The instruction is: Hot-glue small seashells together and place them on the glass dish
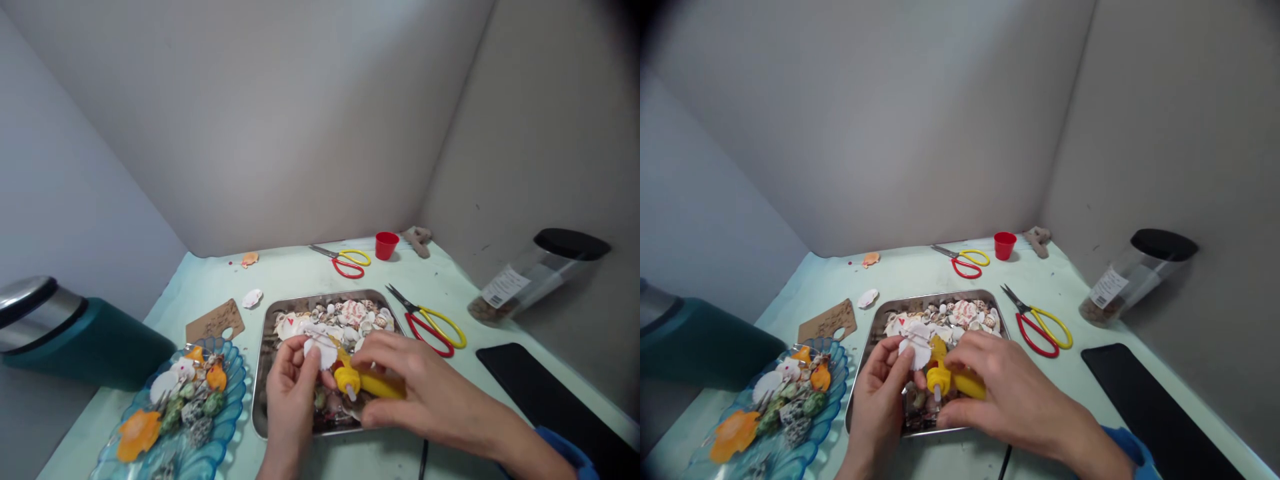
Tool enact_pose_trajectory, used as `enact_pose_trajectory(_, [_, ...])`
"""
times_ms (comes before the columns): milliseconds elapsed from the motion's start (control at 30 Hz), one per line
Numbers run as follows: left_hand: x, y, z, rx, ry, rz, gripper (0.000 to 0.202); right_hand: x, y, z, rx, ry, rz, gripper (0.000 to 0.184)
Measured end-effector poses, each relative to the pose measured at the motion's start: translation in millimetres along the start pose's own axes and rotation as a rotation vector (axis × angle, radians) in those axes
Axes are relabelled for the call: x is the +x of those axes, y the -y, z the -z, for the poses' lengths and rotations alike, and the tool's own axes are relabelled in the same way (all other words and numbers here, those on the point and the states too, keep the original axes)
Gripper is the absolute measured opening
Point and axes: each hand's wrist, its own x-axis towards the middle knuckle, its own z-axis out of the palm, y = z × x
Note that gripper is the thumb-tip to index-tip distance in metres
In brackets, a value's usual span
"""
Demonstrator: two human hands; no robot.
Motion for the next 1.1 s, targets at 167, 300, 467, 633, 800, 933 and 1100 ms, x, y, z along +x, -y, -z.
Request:
enact_pose_trajectory(167, [-1,-2,-2.5,-0.006,-0.013,-0.028,0.02,8,2,-7,0.047,-0.128,-0.056,0.014])
enact_pose_trajectory(300, [-1,0,0.9,0.01,0.028,-0.029,0.018,17,2,-18,0.046,-0.182,-0.08,0.012])
enact_pose_trajectory(467, [0,1,2.4,0.016,0.047,-0.014,0.023,19,1,-25,0.108,-0.191,-0.098,0.018])
enact_pose_trajectory(633, [-2,-2,0.0,0.045,0.039,0.003,0.03,16,1,-29,0.161,-0.235,-0.072,0.022])
enact_pose_trajectory(800, [-2,-2,-2.4,0.105,0.048,0.02,0.025,15,1,-30,0.167,-0.233,-0.072,0.024])
enact_pose_trajectory(933, [-2,-1,-3.8,0.089,0.057,0.039,0.024,14,1,-29,0.191,-0.217,-0.081,0.025])
enact_pose_trajectory(1100, [-4,-4,-5.0,0.096,0.071,0.043,0.025,12,-1,-29,0.248,-0.214,-0.104,0.027])
